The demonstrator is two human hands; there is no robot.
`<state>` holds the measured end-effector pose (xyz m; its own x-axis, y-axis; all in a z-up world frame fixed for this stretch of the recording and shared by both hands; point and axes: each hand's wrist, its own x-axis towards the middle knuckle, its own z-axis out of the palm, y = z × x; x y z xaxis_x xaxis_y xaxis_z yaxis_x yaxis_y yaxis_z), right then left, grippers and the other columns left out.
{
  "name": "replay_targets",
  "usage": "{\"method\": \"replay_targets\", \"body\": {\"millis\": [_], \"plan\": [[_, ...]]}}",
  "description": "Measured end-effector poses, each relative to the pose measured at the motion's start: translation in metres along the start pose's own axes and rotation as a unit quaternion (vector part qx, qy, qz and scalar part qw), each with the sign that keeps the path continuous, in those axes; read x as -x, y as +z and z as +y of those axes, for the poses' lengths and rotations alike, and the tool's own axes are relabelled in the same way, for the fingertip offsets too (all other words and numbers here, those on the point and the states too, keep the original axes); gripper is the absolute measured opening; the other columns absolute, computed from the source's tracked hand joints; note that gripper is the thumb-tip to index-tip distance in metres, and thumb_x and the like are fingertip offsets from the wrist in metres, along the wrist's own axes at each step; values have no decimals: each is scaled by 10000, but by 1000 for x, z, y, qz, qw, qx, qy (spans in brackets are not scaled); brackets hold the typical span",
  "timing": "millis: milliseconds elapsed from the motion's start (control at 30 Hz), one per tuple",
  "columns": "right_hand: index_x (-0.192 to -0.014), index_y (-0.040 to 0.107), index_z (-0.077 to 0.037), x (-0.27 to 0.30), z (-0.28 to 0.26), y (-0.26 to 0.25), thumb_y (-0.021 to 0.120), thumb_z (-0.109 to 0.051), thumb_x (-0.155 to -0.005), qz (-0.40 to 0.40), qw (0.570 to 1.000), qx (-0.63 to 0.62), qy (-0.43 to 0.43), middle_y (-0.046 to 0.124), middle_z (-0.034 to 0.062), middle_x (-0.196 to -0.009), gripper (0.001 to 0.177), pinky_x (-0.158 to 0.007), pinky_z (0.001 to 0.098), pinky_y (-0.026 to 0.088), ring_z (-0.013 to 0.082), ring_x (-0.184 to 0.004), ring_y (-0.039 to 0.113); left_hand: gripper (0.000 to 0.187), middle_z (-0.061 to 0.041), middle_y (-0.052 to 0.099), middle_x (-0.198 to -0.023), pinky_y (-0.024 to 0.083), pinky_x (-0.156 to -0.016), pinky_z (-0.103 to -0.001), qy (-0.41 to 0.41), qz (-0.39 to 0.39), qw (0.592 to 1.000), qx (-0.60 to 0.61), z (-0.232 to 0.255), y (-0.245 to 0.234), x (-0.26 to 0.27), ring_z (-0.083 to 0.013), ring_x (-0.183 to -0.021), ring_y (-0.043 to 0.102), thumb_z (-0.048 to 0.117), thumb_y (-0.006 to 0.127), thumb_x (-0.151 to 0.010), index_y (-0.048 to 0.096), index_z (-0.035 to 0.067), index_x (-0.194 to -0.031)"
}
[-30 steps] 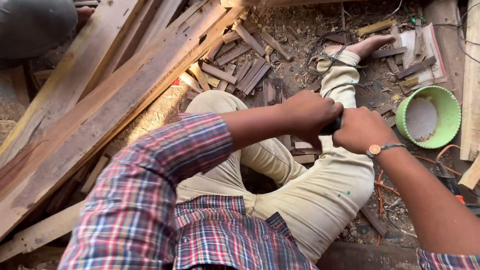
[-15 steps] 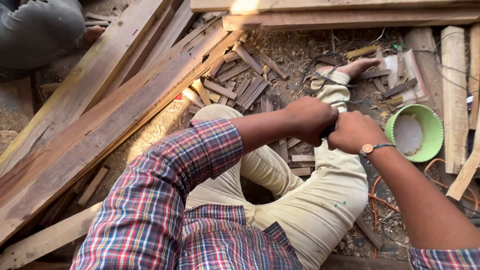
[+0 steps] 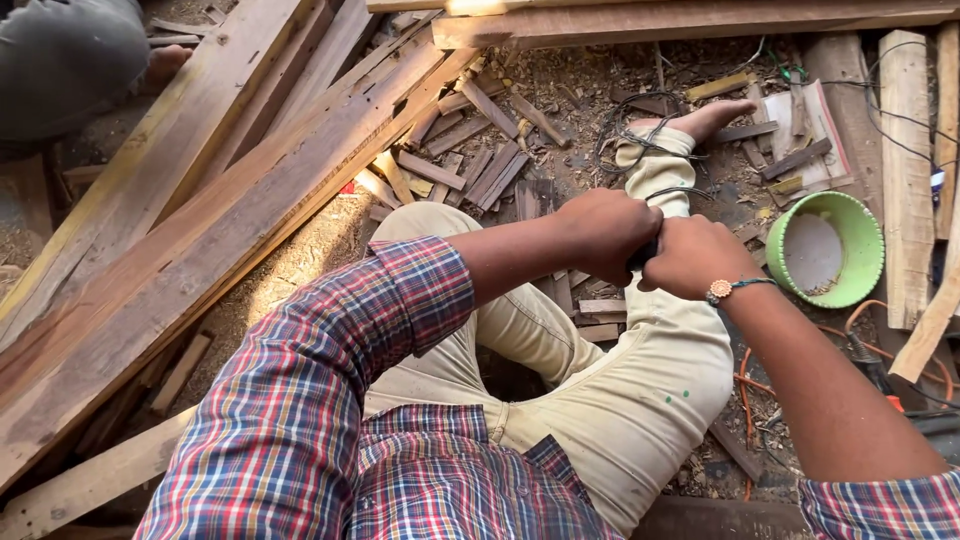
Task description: The recorder is seen manipulating a power drill and handling wood planks in a workshop environment.
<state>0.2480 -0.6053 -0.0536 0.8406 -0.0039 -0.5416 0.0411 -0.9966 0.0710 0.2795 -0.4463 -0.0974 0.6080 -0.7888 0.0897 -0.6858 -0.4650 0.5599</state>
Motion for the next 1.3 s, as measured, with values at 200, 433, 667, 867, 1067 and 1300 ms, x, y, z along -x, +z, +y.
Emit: {"method": "replay_targets", "body": {"millis": [200,433,667,867,1067,1300], "plan": [[-927,813,-36,0,-2,-2,863,-325,-638,-1,1000,4,-3,758,240,-1009,412,-908,499,579,437,-975,726,407,-138,736,-817,583,-691,-480,0,1,1000,6,1,-1,3,-373,-801,725,290,869,-564,699,93,-877],[-949,813,-38,-4,-1,0,837,-329,-664,6,1000,19,-7,758,239,-1038,409,-927,494,578,432,-992,725,450,-161,727,-813,582,-691,-493,-10,21,1000,3,4,-4,2,-389,-786,720,341,876,-572,701,75,-890],[-1002,790,-51,10,-30,-19,758,-342,-736,10,998,67,-15,742,239,-1090,395,-931,498,577,426,-1020,720,539,-159,747,-877,593,-747,-465,-48,-55,997,25,0,-10,8,-366,-808,734,494,911,-544,755,76,-845],[-993,792,-23,0,-35,-15,703,-272,-739,-7,997,74,-9,751,249,-1093,367,-938,479,589,413,-1039,732,422,-198,735,-786,594,-712,-485,-2,51,998,41,-9,-4,16,-412,-745,719,397,862,-577,733,43,-766],[-1047,779,-33,8,-48,-20,687,-287,-747,-11,999,49,-9,734,245,-1144,404,-960,484,572,408,-1083,715,396,-201,734,-792,592,-726,-481,20,40,999,21,-17,-4,22,-409,-762,716,376,856,-573,733,47,-756],[-1072,780,-65,7,-54,-24,675,-300,-756,-10,998,57,-3,741,226,-1158,408,-958,481,572,398,-1083,721,466,-215,725,-804,574,-736,-500,22,66,997,33,-25,-2,23,-431,-776,705,389,878,-574,703,31,-817]]}}
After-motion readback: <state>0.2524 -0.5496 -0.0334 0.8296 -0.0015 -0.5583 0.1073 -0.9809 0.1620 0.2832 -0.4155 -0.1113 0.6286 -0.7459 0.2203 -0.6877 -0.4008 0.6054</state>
